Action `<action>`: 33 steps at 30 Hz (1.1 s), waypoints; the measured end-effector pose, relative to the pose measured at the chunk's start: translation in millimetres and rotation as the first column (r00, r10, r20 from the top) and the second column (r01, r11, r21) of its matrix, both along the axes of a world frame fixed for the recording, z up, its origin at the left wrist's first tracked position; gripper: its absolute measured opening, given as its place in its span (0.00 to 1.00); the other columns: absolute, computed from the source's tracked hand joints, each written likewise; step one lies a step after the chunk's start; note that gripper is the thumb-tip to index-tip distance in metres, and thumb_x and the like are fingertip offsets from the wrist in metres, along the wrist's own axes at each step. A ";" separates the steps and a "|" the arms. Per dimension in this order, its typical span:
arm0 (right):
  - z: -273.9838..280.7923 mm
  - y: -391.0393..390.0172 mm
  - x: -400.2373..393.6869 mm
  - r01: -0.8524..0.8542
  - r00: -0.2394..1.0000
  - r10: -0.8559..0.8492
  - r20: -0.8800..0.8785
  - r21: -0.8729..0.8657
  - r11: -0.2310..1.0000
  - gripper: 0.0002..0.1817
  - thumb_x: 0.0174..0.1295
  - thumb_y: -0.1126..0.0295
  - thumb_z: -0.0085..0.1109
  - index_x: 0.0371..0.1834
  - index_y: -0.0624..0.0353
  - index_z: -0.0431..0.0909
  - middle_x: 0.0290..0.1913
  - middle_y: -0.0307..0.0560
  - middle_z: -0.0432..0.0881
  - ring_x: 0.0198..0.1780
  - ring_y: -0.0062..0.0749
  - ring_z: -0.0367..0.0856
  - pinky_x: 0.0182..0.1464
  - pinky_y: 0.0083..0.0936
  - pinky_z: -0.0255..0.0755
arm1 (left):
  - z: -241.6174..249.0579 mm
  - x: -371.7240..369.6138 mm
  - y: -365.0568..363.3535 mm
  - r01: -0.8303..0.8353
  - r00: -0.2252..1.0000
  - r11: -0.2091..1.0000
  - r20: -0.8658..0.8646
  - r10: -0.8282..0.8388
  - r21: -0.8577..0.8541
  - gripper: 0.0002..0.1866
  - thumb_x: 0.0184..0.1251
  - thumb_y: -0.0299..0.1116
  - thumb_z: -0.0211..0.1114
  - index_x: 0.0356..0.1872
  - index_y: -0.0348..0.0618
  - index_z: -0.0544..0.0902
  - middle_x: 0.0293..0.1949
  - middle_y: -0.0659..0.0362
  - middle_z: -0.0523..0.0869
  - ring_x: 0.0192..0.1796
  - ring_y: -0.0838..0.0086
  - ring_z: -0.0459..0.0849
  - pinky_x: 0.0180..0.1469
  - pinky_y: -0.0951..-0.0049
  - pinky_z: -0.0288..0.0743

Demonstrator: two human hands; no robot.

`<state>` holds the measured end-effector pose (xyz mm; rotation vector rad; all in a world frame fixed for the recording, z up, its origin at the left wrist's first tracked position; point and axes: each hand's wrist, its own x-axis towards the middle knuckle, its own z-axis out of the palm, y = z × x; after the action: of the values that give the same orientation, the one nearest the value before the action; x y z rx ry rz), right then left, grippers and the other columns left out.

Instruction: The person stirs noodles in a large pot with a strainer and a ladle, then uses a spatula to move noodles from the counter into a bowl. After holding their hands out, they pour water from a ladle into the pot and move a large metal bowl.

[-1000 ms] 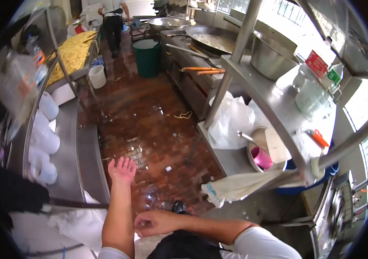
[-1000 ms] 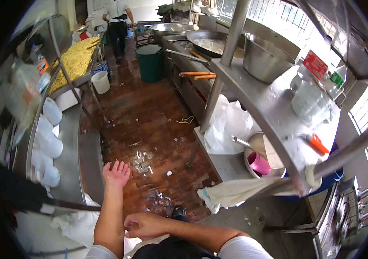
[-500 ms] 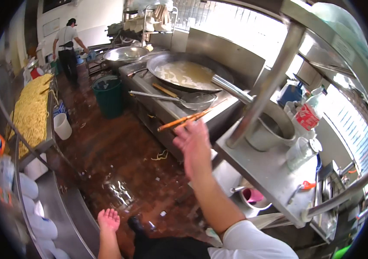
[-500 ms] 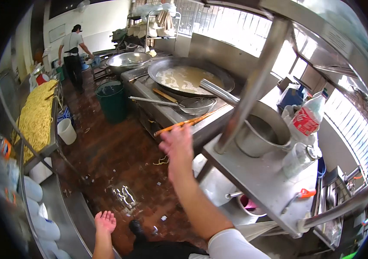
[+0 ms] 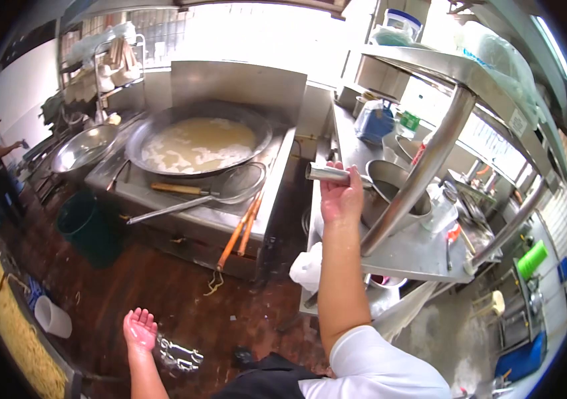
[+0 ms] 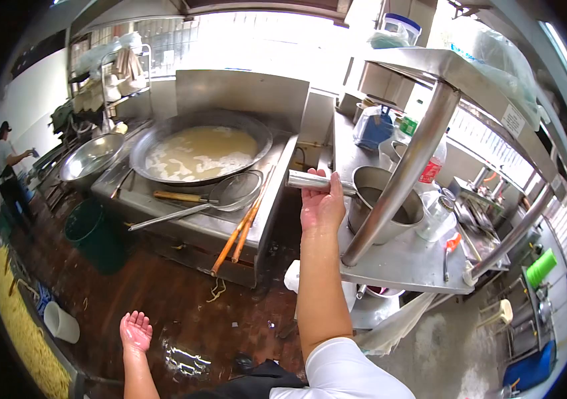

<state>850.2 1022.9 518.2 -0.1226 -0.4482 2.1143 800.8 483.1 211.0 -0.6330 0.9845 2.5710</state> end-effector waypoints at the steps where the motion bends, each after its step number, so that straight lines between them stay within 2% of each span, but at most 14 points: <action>1: -3.4 2.0 -5.8 0.042 0.999 -0.042 0.009 0.002 0.999 0.14 0.72 0.63 0.59 0.50 0.60 0.73 0.46 0.51 0.83 0.48 0.44 0.84 0.56 0.43 0.80 | -0.5 -14.6 -1.3 0.026 0.999 0.999 0.039 -0.025 -0.027 0.12 0.67 0.50 0.63 0.38 0.56 0.85 0.36 0.67 0.90 0.37 0.69 0.88 0.38 0.61 0.82; 3: -18.8 20.2 -9.1 -0.017 0.998 0.024 -0.063 0.119 0.993 0.07 0.69 0.68 0.59 0.40 0.61 0.77 0.41 0.50 0.83 0.46 0.42 0.84 0.52 0.40 0.82 | -3.1 -38.4 -5.2 0.041 0.996 0.997 0.077 -0.036 -0.061 0.12 0.67 0.50 0.63 0.38 0.56 0.85 0.36 0.67 0.90 0.37 0.69 0.88 0.38 0.61 0.81; 4: -14.0 16.4 -13.9 0.123 0.992 -0.123 -0.006 0.108 0.987 0.06 0.66 0.71 0.59 0.33 0.60 0.79 0.37 0.49 0.83 0.45 0.39 0.84 0.47 0.37 0.82 | -5.8 -46.9 -7.6 0.083 0.994 0.994 0.074 -0.078 -0.070 0.12 0.67 0.50 0.63 0.38 0.56 0.85 0.36 0.67 0.90 0.37 0.69 0.88 0.38 0.61 0.80; 7: -13.7 19.6 -8.5 0.175 0.979 -0.190 0.078 0.163 0.971 0.09 0.67 0.68 0.57 0.30 0.59 0.78 0.32 0.47 0.84 0.38 0.36 0.85 0.43 0.34 0.83 | -1.8 -61.3 -28.9 0.088 0.984 0.990 0.161 -0.070 -0.106 0.12 0.68 0.49 0.63 0.38 0.54 0.85 0.38 0.63 0.90 0.37 0.67 0.88 0.38 0.59 0.79; 8: -17.6 29.1 -6.9 0.130 0.990 -0.135 0.027 0.136 0.982 0.06 0.64 0.70 0.59 0.29 0.58 0.77 0.31 0.46 0.83 0.36 0.35 0.84 0.41 0.34 0.82 | -0.9 -67.5 -39.6 0.094 0.986 0.991 0.149 -0.079 -0.099 0.12 0.69 0.49 0.63 0.38 0.54 0.85 0.38 0.63 0.90 0.37 0.66 0.88 0.38 0.60 0.80; 9: -17.7 30.5 -10.4 0.203 0.977 -0.212 0.034 0.181 0.962 0.03 0.60 0.73 0.60 0.30 0.58 0.77 0.30 0.45 0.82 0.34 0.34 0.83 0.41 0.33 0.81 | -5.5 -76.7 -52.4 0.096 0.989 0.989 0.123 -0.082 -0.113 0.12 0.69 0.49 0.62 0.39 0.54 0.84 0.38 0.63 0.90 0.38 0.67 0.88 0.39 0.61 0.80; 11: -12.0 20.2 -9.9 0.134 0.985 -0.160 0.067 0.291 0.947 0.02 0.57 0.76 0.59 0.32 0.59 0.76 0.30 0.43 0.80 0.34 0.31 0.81 0.42 0.30 0.80 | -18.7 -92.6 -78.3 0.043 0.989 0.991 0.145 -0.024 -0.129 0.12 0.70 0.49 0.62 0.39 0.54 0.84 0.37 0.62 0.90 0.37 0.66 0.88 0.39 0.61 0.80; 13: -16.5 33.2 -13.7 -0.078 0.992 0.106 -0.072 0.315 0.946 0.03 0.59 0.75 0.59 0.31 0.59 0.75 0.31 0.40 0.78 0.34 0.28 0.79 0.41 0.27 0.78 | -35.3 -109.5 -102.3 -0.016 0.980 0.993 0.193 0.038 -0.118 0.12 0.69 0.48 0.61 0.39 0.54 0.83 0.36 0.62 0.89 0.37 0.65 0.88 0.38 0.60 0.79; 15: -4.4 1.4 -25.0 0.011 1.000 -0.011 -0.001 0.268 0.963 0.04 0.63 0.75 0.59 0.32 0.59 0.73 0.32 0.38 0.76 0.34 0.24 0.77 0.41 0.24 0.76 | -56.3 -136.6 -128.4 -0.006 0.951 0.992 0.306 0.045 -0.128 0.11 0.68 0.47 0.61 0.39 0.53 0.82 0.35 0.62 0.89 0.37 0.64 0.87 0.38 0.59 0.78; 20: 5.8 -68.8 -76.3 -0.179 0.975 0.213 -0.069 0.328 0.928 0.04 0.73 0.73 0.52 0.45 0.62 0.72 0.35 0.38 0.74 0.35 0.21 0.76 0.41 0.24 0.75 | -59.5 -241.0 -184.9 -0.037 0.938 0.988 0.337 0.086 -0.150 0.12 0.69 0.48 0.62 0.40 0.52 0.82 0.35 0.61 0.89 0.35 0.62 0.87 0.38 0.60 0.78; 23: 13.2 -126.4 -124.1 -0.260 0.955 0.292 -0.058 0.317 0.912 0.10 0.75 0.71 0.49 0.53 0.63 0.71 0.37 0.38 0.73 0.35 0.21 0.74 0.40 0.24 0.74 | -32.0 -321.2 -216.8 -0.009 0.971 0.986 0.235 0.049 -0.168 0.13 0.70 0.47 0.61 0.43 0.52 0.83 0.36 0.61 0.89 0.36 0.65 0.87 0.38 0.61 0.78; 25: 19.9 -167.9 -158.7 -0.342 0.926 0.368 -0.083 0.229 0.911 0.12 0.75 0.71 0.48 0.57 0.63 0.69 0.37 0.38 0.73 0.35 0.21 0.75 0.40 0.25 0.74 | -8.8 -374.4 -232.5 0.051 0.992 0.984 0.120 -0.031 -0.172 0.14 0.71 0.47 0.60 0.45 0.51 0.83 0.39 0.61 0.90 0.38 0.69 0.88 0.39 0.64 0.79; 29: 16.3 -231.9 -216.3 -0.477 0.863 0.488 -0.134 0.104 0.873 0.15 0.77 0.69 0.46 0.61 0.64 0.67 0.38 0.39 0.75 0.35 0.24 0.77 0.39 0.28 0.74 | 55.4 -490.5 -210.4 0.223 0.968 0.916 -0.038 -0.250 -0.333 0.15 0.73 0.45 0.62 0.52 0.49 0.83 0.43 0.62 0.89 0.42 0.74 0.87 0.42 0.70 0.79; 33: -13.5 -274.5 -286.1 -0.626 0.778 0.626 -0.044 0.020 0.779 0.22 0.76 0.63 0.45 0.66 0.66 0.66 0.40 0.42 0.79 0.36 0.29 0.82 0.38 0.29 0.76 | 108.3 -581.5 -156.7 0.360 0.855 0.820 -0.195 -0.481 -0.445 0.15 0.75 0.43 0.61 0.54 0.47 0.82 0.46 0.60 0.89 0.44 0.75 0.87 0.46 0.72 0.79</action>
<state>564.1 748.4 504.7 0.1004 -0.5125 2.7705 219.3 326.4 319.4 -0.0753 1.5696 2.1092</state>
